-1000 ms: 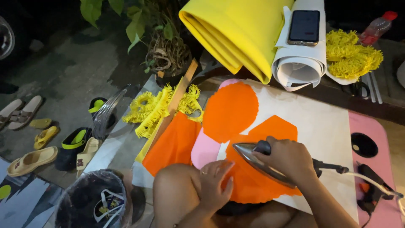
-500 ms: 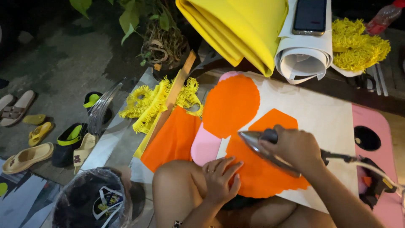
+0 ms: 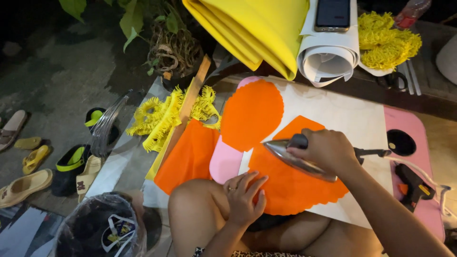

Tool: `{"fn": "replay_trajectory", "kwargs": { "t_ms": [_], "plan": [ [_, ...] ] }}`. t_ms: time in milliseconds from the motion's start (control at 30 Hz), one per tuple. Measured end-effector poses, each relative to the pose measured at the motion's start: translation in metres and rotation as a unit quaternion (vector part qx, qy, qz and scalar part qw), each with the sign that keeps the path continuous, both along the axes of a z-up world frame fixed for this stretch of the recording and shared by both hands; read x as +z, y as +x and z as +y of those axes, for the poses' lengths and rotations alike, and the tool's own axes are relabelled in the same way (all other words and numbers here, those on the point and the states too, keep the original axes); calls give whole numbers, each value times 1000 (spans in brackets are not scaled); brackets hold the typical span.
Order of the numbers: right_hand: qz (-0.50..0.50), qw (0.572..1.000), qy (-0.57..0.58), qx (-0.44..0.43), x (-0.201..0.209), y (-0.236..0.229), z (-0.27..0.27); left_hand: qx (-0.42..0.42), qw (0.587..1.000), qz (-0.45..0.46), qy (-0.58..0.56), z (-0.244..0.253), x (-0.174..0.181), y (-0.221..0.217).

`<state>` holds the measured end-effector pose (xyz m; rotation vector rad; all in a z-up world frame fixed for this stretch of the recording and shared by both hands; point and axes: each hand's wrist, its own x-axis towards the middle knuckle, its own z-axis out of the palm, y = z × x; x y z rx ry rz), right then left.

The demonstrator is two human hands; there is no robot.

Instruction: Ironing orange fabric pieces on a white board using a handheld iron.

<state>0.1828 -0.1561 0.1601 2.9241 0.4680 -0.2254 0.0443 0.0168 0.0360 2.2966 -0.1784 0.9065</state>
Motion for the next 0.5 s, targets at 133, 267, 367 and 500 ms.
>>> {"fn": "replay_trajectory", "kwargs": {
  "t_ms": [133, 267, 367, 500],
  "plan": [
    [-43, 998, 26, -24, -4, 10, -3, -4, 1000, -9, 1, 1, 1, -1],
    [-75, 996, 19, -35, -9, 22, -9, -9, 1000, -5, -12, 0, 2, -3],
    [-137, 990, 30, -5, -12, 23, -17, -15, 1000, -3, -8, 1, 4, -4],
    [-108, 987, 48, -109, 1, 22, -47, -26, 1000, -1, 2, 5, 0, -7]
  ]
}}
